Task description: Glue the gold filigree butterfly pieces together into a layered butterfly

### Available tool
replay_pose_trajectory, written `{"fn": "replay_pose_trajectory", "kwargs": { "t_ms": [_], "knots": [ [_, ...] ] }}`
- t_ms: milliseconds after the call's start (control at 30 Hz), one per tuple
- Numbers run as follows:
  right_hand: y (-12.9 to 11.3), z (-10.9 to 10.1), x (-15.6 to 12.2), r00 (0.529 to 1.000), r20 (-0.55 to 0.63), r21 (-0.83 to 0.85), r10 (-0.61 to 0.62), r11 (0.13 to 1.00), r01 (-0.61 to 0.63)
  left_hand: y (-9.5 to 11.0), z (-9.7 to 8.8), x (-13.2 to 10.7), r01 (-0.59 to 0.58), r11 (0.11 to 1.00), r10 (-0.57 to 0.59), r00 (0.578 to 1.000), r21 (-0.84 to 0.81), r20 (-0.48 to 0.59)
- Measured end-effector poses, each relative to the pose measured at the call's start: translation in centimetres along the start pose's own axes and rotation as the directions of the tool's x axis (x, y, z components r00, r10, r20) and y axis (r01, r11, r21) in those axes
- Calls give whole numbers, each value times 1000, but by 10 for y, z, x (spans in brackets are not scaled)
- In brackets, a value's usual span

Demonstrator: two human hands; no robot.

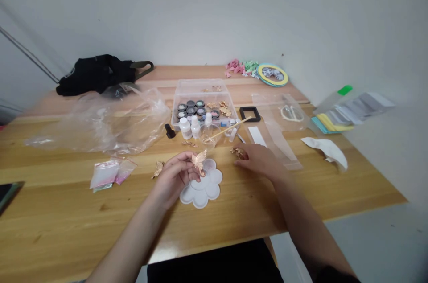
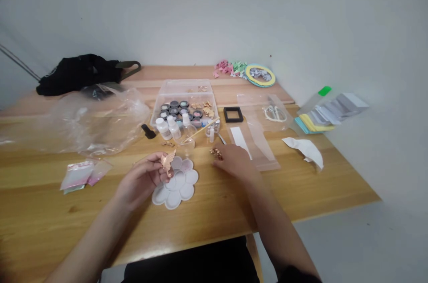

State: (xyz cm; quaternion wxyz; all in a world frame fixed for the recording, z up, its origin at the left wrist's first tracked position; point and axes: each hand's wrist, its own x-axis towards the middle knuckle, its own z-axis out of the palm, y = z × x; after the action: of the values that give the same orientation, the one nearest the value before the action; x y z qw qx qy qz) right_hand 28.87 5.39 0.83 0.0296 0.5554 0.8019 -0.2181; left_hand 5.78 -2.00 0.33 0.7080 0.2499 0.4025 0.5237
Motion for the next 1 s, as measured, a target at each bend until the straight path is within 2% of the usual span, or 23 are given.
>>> {"fn": "replay_pose_trajectory", "kwargs": {
  "t_ms": [100,200,267,300,333,400,433,500,600,733,833,933,1000],
  "knots": [
    [-3,4,1,998,-24,16,-59,998,59,1,2,-1,-8,1000,8,1000,11,-18],
    [-1,10,3,997,-44,63,-63,996,65,1,2,-1,-18,997,23,998,77,-63],
    [1,13,5,997,-50,101,-63,993,68,1,-1,1,-73,977,103,984,199,-144],
    [2,14,6,996,-54,119,-69,990,75,0,-3,2,-113,946,178,965,303,-194],
    [3,15,7,996,-57,136,-75,987,82,1,-7,3,-151,890,274,931,430,-241],
    [5,16,8,995,-57,170,-88,981,96,2,-15,6,-155,677,469,844,719,-260],
    [5,17,9,994,-58,190,-91,977,101,4,-20,7,-112,540,540,806,834,-241],
    [6,17,10,994,-63,231,-88,968,100,9,-28,10,33,291,600,772,956,-209],
    [5,16,10,993,-82,268,-87,958,106,17,-36,11,231,59,572,789,971,-222],
    [2,12,8,990,-127,377,-61,920,105,25,-38,10,331,-110,463,852,937,-246],
    [-1,7,6,989,-148,578,-12,811,96,26,-37,10,348,-154,427,868,925,-256],
    [-5,1,2,998,-63,819,-23,570,65,23,-39,10,353,-182,429,869,918,-249],
    [-10,-2,-2,997,-19,908,-69,416,46,21,-39,11,350,-190,489,844,917,-221]
  ]
}}
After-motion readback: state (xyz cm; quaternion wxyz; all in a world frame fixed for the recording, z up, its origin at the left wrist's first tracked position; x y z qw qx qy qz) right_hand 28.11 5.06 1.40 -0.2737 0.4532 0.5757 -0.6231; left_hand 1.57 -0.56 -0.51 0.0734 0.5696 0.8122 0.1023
